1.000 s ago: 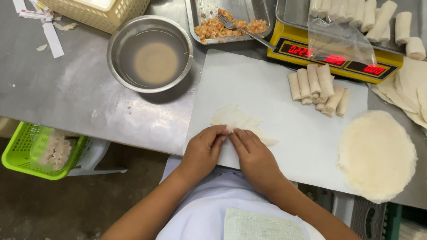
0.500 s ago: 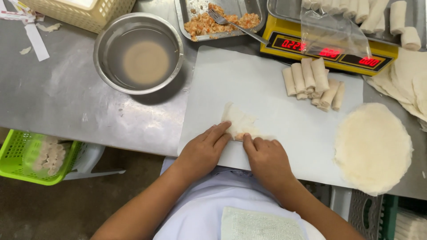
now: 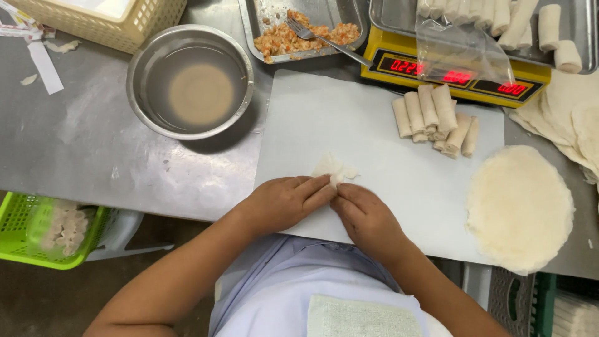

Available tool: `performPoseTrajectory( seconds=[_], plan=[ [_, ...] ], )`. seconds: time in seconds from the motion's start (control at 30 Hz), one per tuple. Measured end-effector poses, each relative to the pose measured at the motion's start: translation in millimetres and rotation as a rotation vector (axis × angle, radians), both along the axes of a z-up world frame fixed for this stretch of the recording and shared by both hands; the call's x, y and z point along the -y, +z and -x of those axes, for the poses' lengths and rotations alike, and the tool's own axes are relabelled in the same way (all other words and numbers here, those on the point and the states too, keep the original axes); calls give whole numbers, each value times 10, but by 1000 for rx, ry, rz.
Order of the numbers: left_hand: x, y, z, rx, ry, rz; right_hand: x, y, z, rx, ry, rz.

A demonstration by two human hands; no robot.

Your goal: The person prepares spring rolls by placing a portion of meat filling onto a wrapper, rolling the wrapper around the filling, and then placing the finished rolls into plastic bags.

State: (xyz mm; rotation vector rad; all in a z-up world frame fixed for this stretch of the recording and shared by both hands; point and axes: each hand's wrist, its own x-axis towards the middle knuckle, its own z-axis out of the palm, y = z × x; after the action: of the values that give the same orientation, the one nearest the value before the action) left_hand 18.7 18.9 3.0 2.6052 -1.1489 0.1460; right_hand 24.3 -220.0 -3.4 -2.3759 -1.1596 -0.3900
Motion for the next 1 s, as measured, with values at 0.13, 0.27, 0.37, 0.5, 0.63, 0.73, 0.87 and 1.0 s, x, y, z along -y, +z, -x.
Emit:
performPoseTrajectory(
  seconds=[0.13,0.27,0.37,0.5,0.63,0.73,0.87,1.0],
  plan=[
    [55,-24,-226,-81,14,57,-17,157,-128,-348,-87,-123],
    [70,7,-510,-510,150,199,37,150,-316,-734,-252,-60],
    [132,173,-650,-558,285,114,6,194,-352,-694,-372,19],
    [164,16,-561,-554,338,89,-28,236,-308,-735,-402,20],
    [162,-299,-381,82,22,215,-11,149,-384,-657,-380,-63],
    [169,-348,-304,186,-32,215,1,169,-374,-665,-353,-31],
    [184,-307,-47,150,-19,222,65,251,-304,-740,-328,39],
    [179,-234,113,125,49,234,77,258,-360,-647,-445,248]
  ],
)
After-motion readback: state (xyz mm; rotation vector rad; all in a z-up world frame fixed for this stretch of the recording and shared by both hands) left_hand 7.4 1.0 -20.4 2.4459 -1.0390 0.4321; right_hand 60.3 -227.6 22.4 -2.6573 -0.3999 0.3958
